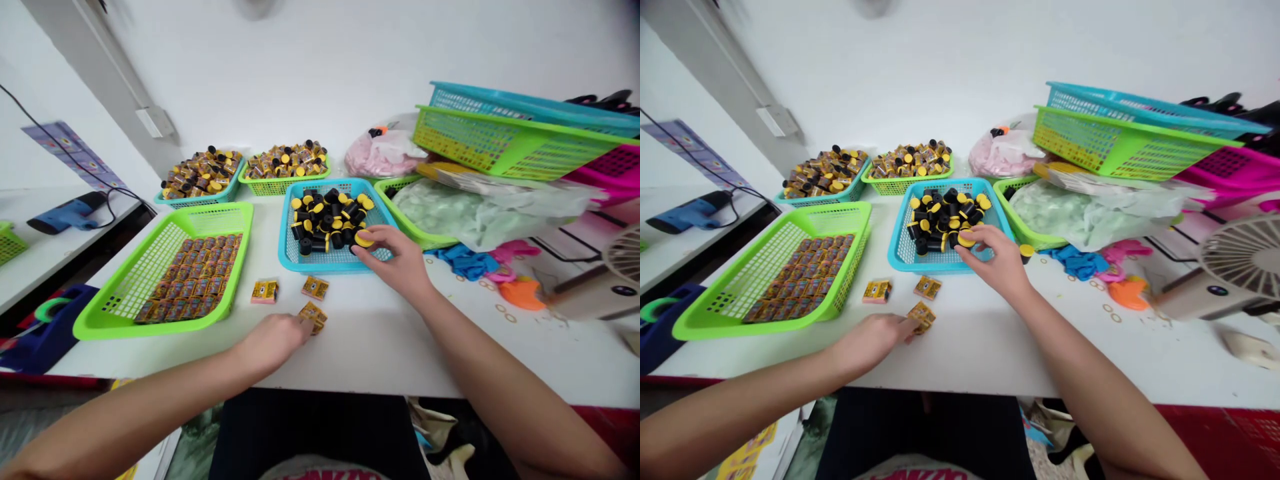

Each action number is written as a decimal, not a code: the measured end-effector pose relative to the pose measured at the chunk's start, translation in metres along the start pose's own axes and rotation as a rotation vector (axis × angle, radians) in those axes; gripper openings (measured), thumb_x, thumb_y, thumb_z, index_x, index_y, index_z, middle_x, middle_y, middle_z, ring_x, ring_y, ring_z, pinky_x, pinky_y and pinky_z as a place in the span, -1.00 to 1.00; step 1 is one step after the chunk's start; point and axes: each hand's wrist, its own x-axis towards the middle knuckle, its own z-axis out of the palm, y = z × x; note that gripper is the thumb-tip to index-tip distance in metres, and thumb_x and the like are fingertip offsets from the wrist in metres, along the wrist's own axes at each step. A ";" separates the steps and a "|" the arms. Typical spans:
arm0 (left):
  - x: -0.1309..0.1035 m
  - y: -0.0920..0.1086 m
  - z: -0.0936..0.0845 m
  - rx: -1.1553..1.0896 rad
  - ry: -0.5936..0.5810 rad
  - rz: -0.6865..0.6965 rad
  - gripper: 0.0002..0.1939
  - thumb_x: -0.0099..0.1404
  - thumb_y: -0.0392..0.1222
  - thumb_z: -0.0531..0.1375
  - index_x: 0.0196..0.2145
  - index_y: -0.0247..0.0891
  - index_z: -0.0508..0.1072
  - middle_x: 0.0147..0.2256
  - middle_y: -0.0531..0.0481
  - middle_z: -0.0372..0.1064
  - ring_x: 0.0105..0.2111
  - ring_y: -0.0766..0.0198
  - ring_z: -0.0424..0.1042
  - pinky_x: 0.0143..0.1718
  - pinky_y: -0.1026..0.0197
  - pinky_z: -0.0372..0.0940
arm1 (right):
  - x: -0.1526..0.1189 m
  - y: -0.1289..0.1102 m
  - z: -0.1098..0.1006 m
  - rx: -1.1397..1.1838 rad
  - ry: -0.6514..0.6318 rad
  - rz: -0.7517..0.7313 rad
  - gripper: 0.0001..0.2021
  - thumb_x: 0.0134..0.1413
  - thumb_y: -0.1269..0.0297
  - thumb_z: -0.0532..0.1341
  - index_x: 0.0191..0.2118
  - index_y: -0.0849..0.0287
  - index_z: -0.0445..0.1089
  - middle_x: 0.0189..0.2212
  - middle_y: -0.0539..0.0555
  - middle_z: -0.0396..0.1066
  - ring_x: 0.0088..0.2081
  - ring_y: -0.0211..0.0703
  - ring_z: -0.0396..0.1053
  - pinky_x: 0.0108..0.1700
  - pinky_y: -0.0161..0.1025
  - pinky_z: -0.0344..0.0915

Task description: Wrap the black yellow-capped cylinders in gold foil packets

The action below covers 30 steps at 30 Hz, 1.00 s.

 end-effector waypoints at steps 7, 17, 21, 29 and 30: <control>-0.007 -0.015 -0.024 -0.320 -0.018 0.013 -0.77 0.27 -0.41 0.08 -0.34 -0.25 0.53 -0.39 0.00 0.56 -0.37 0.20 0.53 -0.35 0.28 0.28 | 0.001 -0.007 -0.001 0.014 0.008 0.052 -0.81 0.10 0.16 0.35 -0.17 0.07 0.50 -0.16 0.11 0.50 -0.32 -0.19 0.45 -0.35 -0.20 0.44; 0.035 -0.026 -0.029 -0.499 0.579 0.055 -0.56 0.46 -0.15 0.08 0.26 -0.15 0.26 -0.19 -0.04 0.58 -0.25 0.18 0.58 -0.15 0.17 0.43 | -0.011 -0.027 0.004 0.519 -0.137 0.367 -0.67 0.17 0.19 0.31 0.06 -0.09 0.41 -0.11 0.02 0.47 -0.42 -0.26 0.49 -0.28 -0.18 0.54; 0.043 -0.034 -0.004 -0.674 0.501 0.014 -0.34 0.46 -0.17 0.04 0.41 -0.09 -0.15 -0.19 -0.03 0.58 -0.20 0.14 0.59 -0.15 0.11 0.43 | -0.015 -0.027 0.006 0.546 -0.218 0.427 -0.69 0.16 0.16 0.33 0.03 -0.06 0.46 -0.29 -0.01 0.50 -0.40 -0.23 0.49 -0.32 -0.22 0.51; 0.036 -0.035 -0.003 -0.680 0.456 0.002 -0.30 0.42 -0.25 0.01 0.41 -0.11 -0.22 -0.19 -0.06 0.59 -0.21 0.09 0.59 -0.16 0.05 0.40 | -0.013 -0.042 0.010 0.561 -0.325 0.469 -0.70 0.11 0.09 0.36 -0.06 0.03 0.52 -0.43 -0.03 0.47 -0.49 -0.30 0.44 -0.42 -0.32 0.46; 0.035 -0.034 -0.004 -0.669 0.453 -0.002 -0.30 0.42 -0.24 0.00 0.41 -0.11 -0.23 -0.20 -0.06 0.59 -0.21 0.08 0.59 -0.17 0.05 0.40 | -0.013 -0.043 0.010 0.581 -0.331 0.467 -0.71 0.11 0.09 0.36 -0.05 0.03 0.52 -0.43 -0.03 0.48 -0.48 -0.31 0.45 -0.42 -0.33 0.46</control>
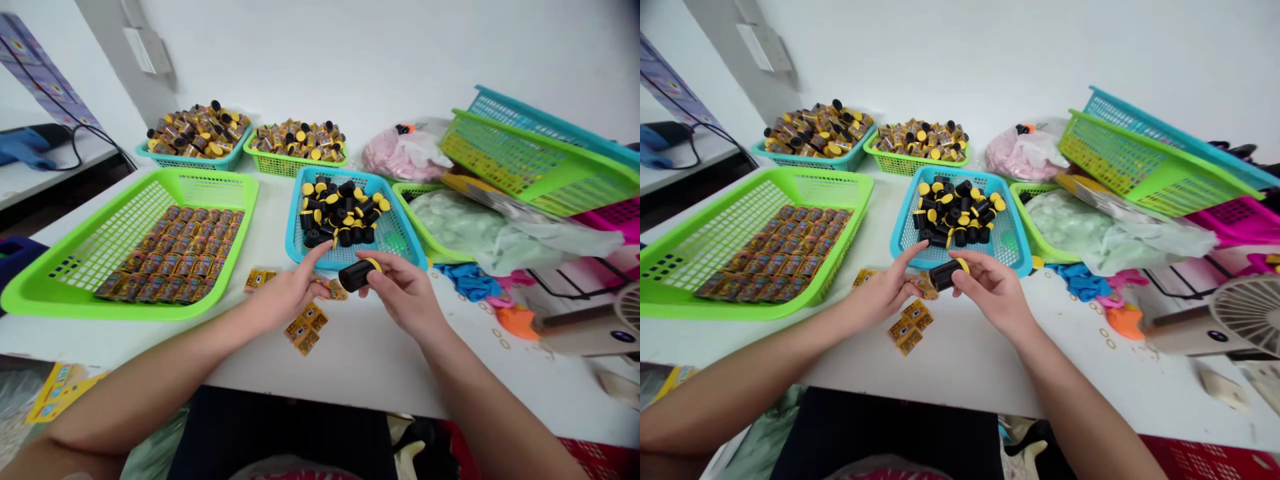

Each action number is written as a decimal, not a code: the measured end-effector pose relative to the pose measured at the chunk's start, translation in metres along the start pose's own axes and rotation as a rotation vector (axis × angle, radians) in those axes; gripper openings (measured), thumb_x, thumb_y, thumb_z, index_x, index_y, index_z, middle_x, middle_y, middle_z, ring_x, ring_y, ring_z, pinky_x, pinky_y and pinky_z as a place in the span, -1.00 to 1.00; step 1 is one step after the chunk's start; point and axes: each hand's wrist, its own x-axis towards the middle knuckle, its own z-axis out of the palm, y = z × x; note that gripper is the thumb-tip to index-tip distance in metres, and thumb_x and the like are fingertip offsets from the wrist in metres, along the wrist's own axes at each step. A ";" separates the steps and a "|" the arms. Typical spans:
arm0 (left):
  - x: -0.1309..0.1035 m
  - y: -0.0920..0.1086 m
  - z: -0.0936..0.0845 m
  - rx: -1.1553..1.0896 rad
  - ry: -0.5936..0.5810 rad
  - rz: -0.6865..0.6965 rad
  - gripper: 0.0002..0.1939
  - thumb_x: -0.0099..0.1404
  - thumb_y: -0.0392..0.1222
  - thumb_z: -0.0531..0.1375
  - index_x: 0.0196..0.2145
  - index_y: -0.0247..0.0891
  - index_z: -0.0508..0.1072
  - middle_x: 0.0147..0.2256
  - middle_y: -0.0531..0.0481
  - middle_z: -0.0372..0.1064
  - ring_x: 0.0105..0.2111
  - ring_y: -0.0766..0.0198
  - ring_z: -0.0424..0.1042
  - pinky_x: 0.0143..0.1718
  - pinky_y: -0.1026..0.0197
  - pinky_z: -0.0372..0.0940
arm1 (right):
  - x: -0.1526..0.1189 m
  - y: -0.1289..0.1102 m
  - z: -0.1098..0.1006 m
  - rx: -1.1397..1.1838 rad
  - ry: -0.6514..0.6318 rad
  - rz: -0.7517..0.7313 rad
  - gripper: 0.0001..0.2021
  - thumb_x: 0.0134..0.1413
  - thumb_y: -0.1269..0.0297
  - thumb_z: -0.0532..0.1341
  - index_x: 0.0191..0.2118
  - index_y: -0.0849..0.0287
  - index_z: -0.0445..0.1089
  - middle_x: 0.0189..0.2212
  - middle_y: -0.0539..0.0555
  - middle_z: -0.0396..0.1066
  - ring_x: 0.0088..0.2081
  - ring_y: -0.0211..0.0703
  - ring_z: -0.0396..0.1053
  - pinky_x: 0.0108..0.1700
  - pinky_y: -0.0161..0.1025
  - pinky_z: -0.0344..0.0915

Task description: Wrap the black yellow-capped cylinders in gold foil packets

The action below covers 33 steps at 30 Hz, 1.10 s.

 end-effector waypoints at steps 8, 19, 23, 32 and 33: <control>-0.001 0.002 -0.002 0.043 -0.001 -0.041 -0.33 0.45 -0.19 -0.01 0.41 -0.05 -0.19 -0.20 -0.03 0.60 -0.20 0.07 0.59 -0.17 0.08 0.40 | 0.000 -0.003 0.000 -0.145 -0.024 -0.045 -0.73 0.10 0.19 0.38 -0.07 0.04 0.50 -0.38 -0.01 0.53 -0.45 -0.30 0.47 -0.38 -0.33 0.50; -0.003 -0.002 0.003 -0.170 0.144 0.071 -0.33 0.39 -0.04 0.16 0.36 -0.02 0.00 -0.19 0.00 0.59 -0.23 0.14 0.59 -0.20 0.16 0.41 | -0.001 0.009 0.002 -0.110 -0.069 -0.100 -0.68 0.07 0.32 0.39 -0.03 0.01 0.48 -0.23 0.05 0.50 -0.23 -0.22 0.53 -0.15 -0.21 0.56; -0.004 0.000 0.004 -0.320 0.220 0.135 -0.20 0.21 -0.08 0.35 0.29 -0.08 0.08 -0.14 -0.02 0.57 -0.22 0.18 0.58 -0.21 0.22 0.41 | -0.004 0.009 0.004 -0.143 -0.114 -0.193 -0.65 0.02 0.38 0.41 -0.04 -0.01 0.51 -0.11 0.07 0.40 -0.14 -0.20 0.48 -0.09 -0.18 0.56; -0.004 0.004 0.003 -0.260 0.044 0.116 -0.14 0.23 -0.18 0.32 0.34 -0.06 -0.06 -0.13 0.01 0.58 -0.20 0.19 0.56 -0.13 0.15 0.36 | -0.009 0.011 0.008 -0.068 -0.127 0.006 -0.58 0.00 0.33 0.40 0.03 0.05 0.48 -0.20 0.07 0.52 -0.18 -0.16 0.51 -0.07 -0.10 0.55; -0.004 0.004 0.004 -0.301 0.024 0.120 -0.14 0.24 -0.19 0.31 0.34 -0.06 -0.07 -0.14 0.01 0.58 -0.23 0.21 0.56 -0.13 0.16 0.36 | -0.007 0.011 0.007 -0.009 -0.139 0.048 -0.60 -0.02 0.30 0.42 0.00 0.06 0.49 -0.21 0.07 0.54 -0.20 -0.16 0.52 -0.10 -0.10 0.55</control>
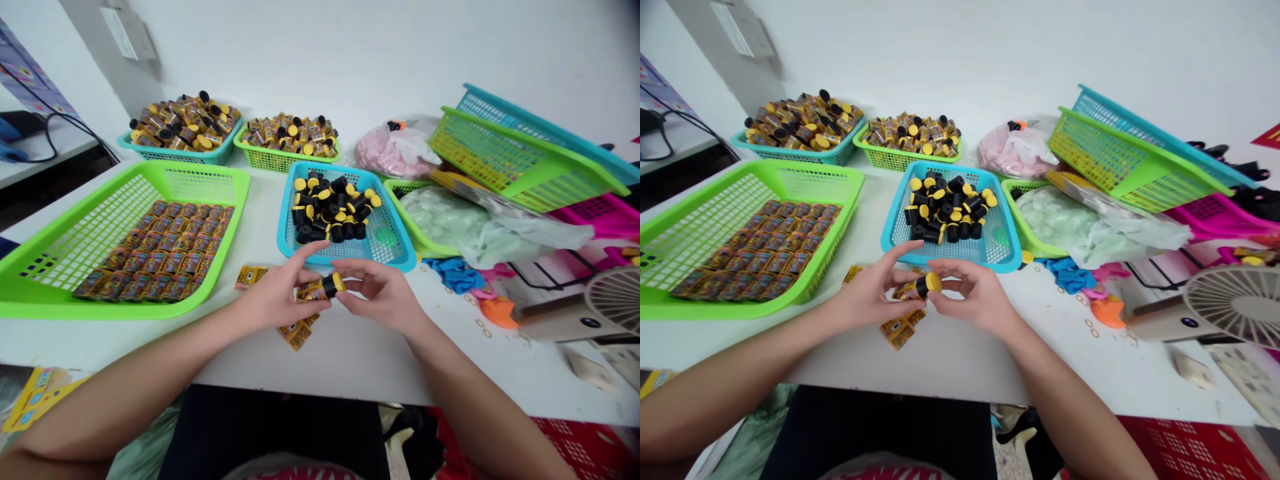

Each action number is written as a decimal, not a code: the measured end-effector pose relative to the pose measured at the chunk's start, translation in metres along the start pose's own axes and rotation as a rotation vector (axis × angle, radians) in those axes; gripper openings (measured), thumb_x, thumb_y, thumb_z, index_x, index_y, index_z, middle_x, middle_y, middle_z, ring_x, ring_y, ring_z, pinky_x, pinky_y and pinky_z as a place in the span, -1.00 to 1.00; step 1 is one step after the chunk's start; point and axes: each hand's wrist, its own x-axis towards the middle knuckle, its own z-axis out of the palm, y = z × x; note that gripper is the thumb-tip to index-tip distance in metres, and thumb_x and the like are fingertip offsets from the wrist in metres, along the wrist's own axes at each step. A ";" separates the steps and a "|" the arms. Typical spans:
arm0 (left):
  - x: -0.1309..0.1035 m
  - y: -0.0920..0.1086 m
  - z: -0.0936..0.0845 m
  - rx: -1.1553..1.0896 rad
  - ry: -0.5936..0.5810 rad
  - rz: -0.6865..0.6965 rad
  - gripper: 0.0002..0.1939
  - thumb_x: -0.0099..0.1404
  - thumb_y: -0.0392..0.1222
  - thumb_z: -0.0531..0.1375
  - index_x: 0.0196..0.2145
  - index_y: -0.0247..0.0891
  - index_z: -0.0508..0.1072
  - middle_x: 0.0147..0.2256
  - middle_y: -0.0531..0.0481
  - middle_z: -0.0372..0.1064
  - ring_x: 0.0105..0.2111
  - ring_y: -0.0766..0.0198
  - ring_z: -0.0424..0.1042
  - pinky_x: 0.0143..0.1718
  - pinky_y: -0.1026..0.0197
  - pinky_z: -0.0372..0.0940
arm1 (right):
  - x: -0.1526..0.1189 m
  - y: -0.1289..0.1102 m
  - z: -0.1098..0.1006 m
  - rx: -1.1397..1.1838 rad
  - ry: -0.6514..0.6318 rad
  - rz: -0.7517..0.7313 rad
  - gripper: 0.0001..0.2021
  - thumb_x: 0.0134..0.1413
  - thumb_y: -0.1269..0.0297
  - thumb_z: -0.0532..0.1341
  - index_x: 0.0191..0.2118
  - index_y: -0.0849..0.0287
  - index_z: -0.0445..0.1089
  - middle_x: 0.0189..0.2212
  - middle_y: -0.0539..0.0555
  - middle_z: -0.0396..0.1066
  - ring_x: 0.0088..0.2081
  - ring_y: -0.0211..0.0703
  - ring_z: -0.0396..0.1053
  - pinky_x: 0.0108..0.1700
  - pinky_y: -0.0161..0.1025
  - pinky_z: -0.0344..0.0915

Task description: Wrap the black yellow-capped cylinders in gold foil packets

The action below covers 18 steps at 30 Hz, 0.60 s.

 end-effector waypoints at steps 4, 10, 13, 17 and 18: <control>-0.001 -0.002 0.001 -0.122 -0.059 0.037 -0.21 0.29 -0.23 0.25 0.34 -0.09 -0.08 -0.25 0.04 0.57 -0.34 0.30 0.51 -0.22 0.22 0.35 | 0.003 -0.004 0.000 0.043 0.011 0.019 -0.67 -0.09 0.26 0.46 -0.13 0.08 0.51 -0.25 0.06 0.56 -0.24 -0.17 0.54 -0.19 -0.17 0.55; -0.001 -0.004 0.007 -0.202 0.061 -0.042 -0.02 0.20 -0.23 0.34 0.38 -0.06 -0.17 -0.27 0.03 0.55 -0.36 0.31 0.50 -0.25 0.24 0.35 | -0.003 -0.005 0.017 -0.556 0.153 -0.289 -0.87 0.12 0.21 0.35 -0.36 0.13 0.51 -0.43 0.04 0.51 -0.40 -0.22 0.46 -0.36 -0.28 0.46; 0.001 0.000 0.010 -0.389 0.115 -0.111 0.13 0.13 -0.21 0.40 0.40 -0.09 -0.28 -0.36 0.06 0.54 -0.42 0.31 0.50 -0.28 0.22 0.39 | -0.006 -0.003 0.022 -0.721 0.113 -0.475 -0.81 0.22 0.15 0.27 -0.13 0.12 0.50 -0.21 0.14 0.50 -0.18 -0.13 0.49 -0.18 -0.19 0.50; 0.004 0.009 0.008 -0.688 0.144 -0.203 0.27 0.06 -0.26 0.43 0.39 -0.09 -0.43 -0.43 0.13 0.52 -0.47 0.27 0.53 -0.34 0.20 0.42 | -0.007 -0.001 0.025 -0.822 0.055 -0.608 -0.41 0.09 0.16 0.37 0.22 0.13 0.26 -0.02 0.22 0.39 0.01 -0.01 0.42 0.05 -0.07 0.44; 0.005 0.011 0.008 -0.726 0.147 -0.215 0.28 0.04 -0.28 0.43 0.39 -0.09 -0.43 -0.42 0.13 0.53 -0.47 0.28 0.53 -0.35 0.21 0.42 | -0.007 0.000 0.026 -0.859 0.055 -0.624 -0.39 0.11 0.24 0.35 0.26 0.13 0.20 -0.02 0.21 0.38 0.02 -0.01 0.40 0.06 -0.06 0.43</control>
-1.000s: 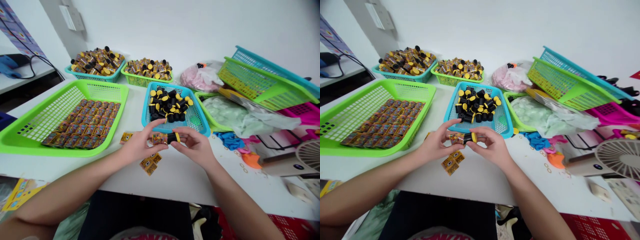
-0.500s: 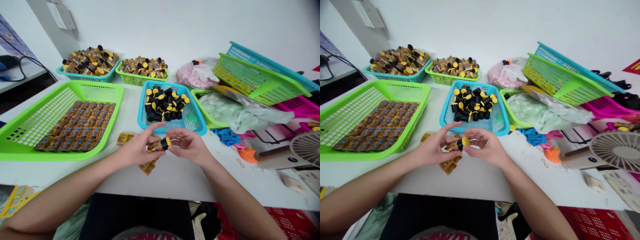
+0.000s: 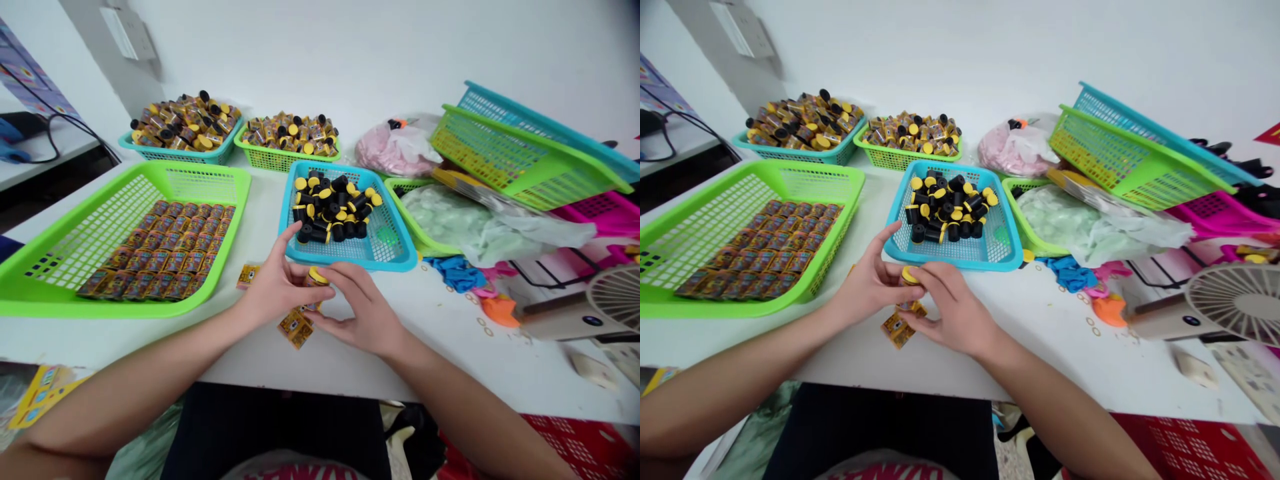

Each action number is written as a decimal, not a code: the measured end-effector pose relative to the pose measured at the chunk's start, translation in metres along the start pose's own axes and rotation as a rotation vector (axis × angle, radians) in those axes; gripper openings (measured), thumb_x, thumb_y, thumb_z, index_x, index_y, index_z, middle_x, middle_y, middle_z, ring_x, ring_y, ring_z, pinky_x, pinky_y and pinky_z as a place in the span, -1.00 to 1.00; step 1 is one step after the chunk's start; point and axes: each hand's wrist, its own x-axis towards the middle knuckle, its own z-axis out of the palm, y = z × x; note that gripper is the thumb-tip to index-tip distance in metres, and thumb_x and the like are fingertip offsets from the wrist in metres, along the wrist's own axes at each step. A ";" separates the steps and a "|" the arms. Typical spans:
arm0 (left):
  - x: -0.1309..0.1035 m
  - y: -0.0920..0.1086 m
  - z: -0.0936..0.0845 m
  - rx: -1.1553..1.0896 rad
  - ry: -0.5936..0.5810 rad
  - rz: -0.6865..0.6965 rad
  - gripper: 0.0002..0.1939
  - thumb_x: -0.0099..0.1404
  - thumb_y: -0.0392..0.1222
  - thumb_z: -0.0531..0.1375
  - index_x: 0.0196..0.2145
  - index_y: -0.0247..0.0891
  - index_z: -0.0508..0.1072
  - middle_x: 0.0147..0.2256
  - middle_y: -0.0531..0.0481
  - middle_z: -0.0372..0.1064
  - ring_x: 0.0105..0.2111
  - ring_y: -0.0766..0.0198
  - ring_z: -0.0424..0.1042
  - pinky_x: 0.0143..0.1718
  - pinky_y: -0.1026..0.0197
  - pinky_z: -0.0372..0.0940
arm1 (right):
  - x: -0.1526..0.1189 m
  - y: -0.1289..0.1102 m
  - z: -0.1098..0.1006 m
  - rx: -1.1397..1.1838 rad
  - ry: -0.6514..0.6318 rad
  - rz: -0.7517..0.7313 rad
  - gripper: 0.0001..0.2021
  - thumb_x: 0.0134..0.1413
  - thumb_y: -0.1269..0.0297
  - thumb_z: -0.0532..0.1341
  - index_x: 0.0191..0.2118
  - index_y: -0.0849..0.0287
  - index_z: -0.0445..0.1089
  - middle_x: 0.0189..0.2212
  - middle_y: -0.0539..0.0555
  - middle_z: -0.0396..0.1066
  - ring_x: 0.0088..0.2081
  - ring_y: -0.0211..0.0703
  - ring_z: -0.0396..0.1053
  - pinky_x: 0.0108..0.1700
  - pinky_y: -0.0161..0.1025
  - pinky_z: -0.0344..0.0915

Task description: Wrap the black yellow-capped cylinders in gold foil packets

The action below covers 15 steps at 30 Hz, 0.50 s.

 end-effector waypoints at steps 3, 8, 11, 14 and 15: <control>-0.002 0.000 0.004 -0.030 0.018 -0.013 0.20 0.03 -0.30 0.41 0.36 -0.14 -0.34 -0.45 0.18 0.49 -0.50 0.33 0.49 -0.39 0.27 0.37 | 0.000 -0.004 0.006 -0.112 0.020 -0.068 -0.36 0.15 0.37 0.25 0.32 0.12 0.09 -0.06 0.21 0.39 0.02 0.05 0.38 0.06 0.03 0.41; -0.007 -0.008 0.010 0.096 -0.172 -0.148 -0.10 0.15 -0.32 0.23 0.29 -0.24 -0.22 -0.56 0.30 0.28 -0.60 0.39 0.33 -0.57 0.36 0.16 | 0.000 -0.016 0.012 -0.171 0.085 -0.133 -0.39 0.14 0.28 0.28 0.27 0.20 0.11 -0.07 0.25 0.39 0.03 0.11 0.37 0.05 0.08 0.42; -0.008 -0.011 0.012 0.225 -0.128 -0.048 -0.16 0.08 -0.35 0.23 0.24 -0.23 -0.08 -0.56 0.32 0.15 -0.63 0.45 0.19 -0.59 0.37 0.10 | 0.000 -0.018 0.013 -0.272 0.087 -0.176 -0.48 0.19 0.29 0.25 0.23 0.27 0.17 -0.13 0.25 0.41 0.00 0.10 0.37 0.10 0.11 0.41; -0.009 -0.011 0.011 0.331 0.017 0.084 -0.23 0.06 -0.37 0.23 0.19 -0.24 0.03 -0.55 0.30 0.10 -0.62 0.47 0.10 -0.58 0.37 0.08 | -0.001 -0.016 0.014 -0.346 0.080 -0.238 -0.52 0.21 0.32 0.24 0.21 0.33 0.21 -0.17 0.25 0.43 -0.03 0.10 0.39 0.14 0.15 0.38; -0.009 -0.010 0.011 0.336 0.018 0.096 -0.24 0.06 -0.37 0.22 0.20 -0.25 0.04 -0.55 0.29 0.09 -0.62 0.47 0.09 -0.58 0.37 0.07 | 0.000 -0.015 0.014 -0.329 0.082 -0.246 -0.51 0.22 0.31 0.23 0.21 0.33 0.20 -0.16 0.25 0.43 -0.03 0.10 0.40 0.15 0.16 0.38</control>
